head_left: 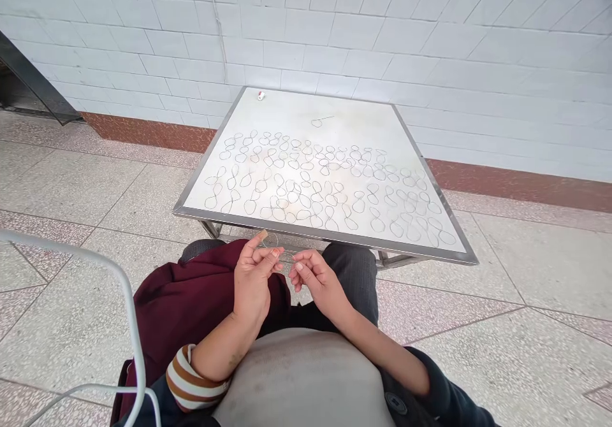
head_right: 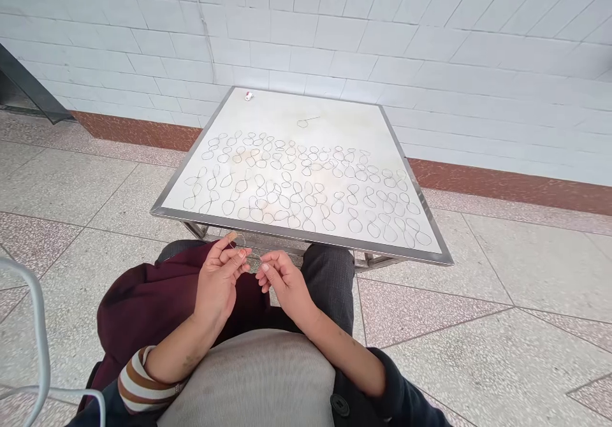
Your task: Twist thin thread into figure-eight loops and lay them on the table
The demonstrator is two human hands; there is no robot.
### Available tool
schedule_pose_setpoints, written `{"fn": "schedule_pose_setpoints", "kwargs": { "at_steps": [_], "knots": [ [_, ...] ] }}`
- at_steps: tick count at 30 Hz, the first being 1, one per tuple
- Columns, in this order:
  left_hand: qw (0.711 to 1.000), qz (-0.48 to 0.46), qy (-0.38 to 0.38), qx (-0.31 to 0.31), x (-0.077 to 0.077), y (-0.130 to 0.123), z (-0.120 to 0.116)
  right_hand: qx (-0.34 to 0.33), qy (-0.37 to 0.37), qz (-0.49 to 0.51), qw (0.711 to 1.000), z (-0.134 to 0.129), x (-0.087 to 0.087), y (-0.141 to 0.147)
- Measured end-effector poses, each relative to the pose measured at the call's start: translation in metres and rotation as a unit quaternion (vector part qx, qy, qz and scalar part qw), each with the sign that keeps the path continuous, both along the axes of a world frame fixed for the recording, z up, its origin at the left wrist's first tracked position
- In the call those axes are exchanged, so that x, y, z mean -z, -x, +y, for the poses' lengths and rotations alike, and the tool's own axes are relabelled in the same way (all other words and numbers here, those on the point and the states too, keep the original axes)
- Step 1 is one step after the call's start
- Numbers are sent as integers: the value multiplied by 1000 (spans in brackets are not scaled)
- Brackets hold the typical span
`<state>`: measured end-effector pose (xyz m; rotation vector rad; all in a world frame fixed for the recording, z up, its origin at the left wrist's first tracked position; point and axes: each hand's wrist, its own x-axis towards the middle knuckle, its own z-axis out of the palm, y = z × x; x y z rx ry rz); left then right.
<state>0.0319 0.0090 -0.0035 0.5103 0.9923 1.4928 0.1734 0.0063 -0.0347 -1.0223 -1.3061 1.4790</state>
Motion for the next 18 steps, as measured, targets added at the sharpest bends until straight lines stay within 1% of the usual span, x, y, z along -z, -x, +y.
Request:
{"fn": "schedule_pose_setpoints", "kwargs": {
  "at_steps": [3,5,7,9,12,15,18],
  "knots": [
    [999,33,-19,6,2,1,1,7,2,-5,1000,-1,-3,0],
    [998,58,-35,15,3,1,0,14,-13,-26,999,-1,-4,1],
    [995,80,-47,22,5,1,-1,28,-48,-70,996,-1,-2,1],
    [994,94,-48,22,6,1,-2,43,-96,-127,986,0,0,2],
    [993,110,-40,22,9,2,-2,56,-176,-214,959,3,1,4],
    [991,125,-47,26,11,4,-2,63,-268,-295,915,6,-1,4],
    [990,129,-50,30,13,5,-2,71,-338,-349,871,6,-4,3]
  ]
}}
